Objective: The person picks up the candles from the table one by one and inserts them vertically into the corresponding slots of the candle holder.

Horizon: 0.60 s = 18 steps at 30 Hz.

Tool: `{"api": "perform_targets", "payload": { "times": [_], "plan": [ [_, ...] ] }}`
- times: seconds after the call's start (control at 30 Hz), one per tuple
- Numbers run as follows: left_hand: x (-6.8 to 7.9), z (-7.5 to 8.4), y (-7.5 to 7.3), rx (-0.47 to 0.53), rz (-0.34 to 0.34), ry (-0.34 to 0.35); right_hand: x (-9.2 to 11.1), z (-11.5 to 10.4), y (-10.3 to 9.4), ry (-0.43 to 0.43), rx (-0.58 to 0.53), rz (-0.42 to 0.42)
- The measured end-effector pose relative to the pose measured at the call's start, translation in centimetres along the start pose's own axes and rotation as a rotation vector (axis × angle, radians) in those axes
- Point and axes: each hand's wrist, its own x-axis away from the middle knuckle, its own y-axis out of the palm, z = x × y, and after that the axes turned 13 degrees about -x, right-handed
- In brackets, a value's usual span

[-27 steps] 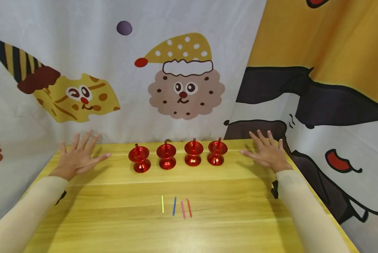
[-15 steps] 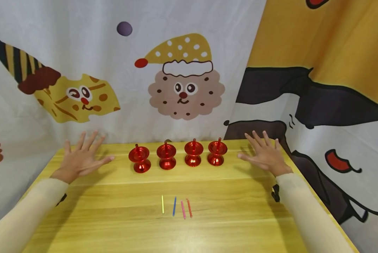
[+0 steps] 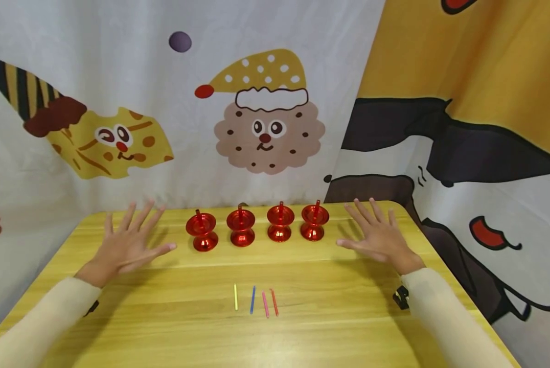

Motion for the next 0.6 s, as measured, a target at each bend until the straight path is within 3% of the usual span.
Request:
{"api": "perform_targets", "payload": {
  "times": [0.23, 0.33, 0.43, 0.6],
  "plan": [
    [0.9, 1.2, 0.3, 0.063, 0.005, 0.009, 1.1, -1.5, 0.7, -0.051, -0.057, 0.010],
    [0.9, 1.8, 0.1, 0.139, 0.005, 0.010, 1.4, -2.4, 1.1, -0.058, -0.130, 0.042],
    [0.7, 2.4, -0.2, 0.289, 0.008, 0.013, 1.6, -3.5, 1.5, -0.056, -0.235, 0.088],
    [0.0, 3.1, -0.4, 0.660, 0.011, 0.026, 1.9, -5.6, 2.6, -0.070, -0.445, 0.134]
  ]
}}
